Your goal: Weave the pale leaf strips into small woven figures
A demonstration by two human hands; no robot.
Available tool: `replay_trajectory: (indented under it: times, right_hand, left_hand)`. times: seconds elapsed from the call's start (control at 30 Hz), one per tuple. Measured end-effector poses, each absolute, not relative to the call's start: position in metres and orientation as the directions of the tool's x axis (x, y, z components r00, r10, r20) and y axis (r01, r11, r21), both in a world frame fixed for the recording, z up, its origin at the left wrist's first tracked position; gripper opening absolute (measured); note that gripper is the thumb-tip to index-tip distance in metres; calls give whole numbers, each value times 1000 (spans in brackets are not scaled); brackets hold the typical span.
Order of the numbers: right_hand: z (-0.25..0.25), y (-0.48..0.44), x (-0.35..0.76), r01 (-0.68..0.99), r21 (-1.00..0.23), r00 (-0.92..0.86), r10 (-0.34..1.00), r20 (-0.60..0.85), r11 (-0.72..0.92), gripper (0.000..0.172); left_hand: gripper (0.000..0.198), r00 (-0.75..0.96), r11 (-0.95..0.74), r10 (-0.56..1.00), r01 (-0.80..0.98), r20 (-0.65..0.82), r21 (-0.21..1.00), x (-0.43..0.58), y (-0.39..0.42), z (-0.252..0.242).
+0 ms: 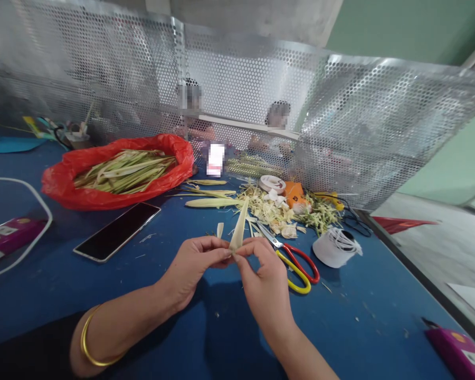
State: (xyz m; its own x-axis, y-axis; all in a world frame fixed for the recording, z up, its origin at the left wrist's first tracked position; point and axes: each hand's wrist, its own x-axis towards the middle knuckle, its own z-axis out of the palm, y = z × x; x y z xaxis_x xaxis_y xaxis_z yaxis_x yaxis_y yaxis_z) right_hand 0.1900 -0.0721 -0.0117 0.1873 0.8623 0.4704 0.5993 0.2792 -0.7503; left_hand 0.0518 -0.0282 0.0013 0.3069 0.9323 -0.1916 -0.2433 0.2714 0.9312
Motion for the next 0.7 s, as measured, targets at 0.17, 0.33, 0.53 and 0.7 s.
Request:
replay_trajectory:
  times: [0.17,0.33,0.53,0.7]
  right_hand:
    - [-15,-69,189,458,-874,266,913,309,162,10]
    - [-19,-65,190,386,-904,292,905,310,185,10]
    - [-21,-65,192,344,-923,300,912,280,171,16]
    - [-22,-64,193,243,-955,304,922,240,169,17]
  left_hand:
    - [11,292,258,937,-213,-190,942,53,-29,0]
    - [20,339,246,925,-182,-174,952,53,-29,-2]
    - [21,334,175,935,-146,-118,974,53,-30,0]
    - [13,316,207,939,-207,-135,956,54,-30,0]
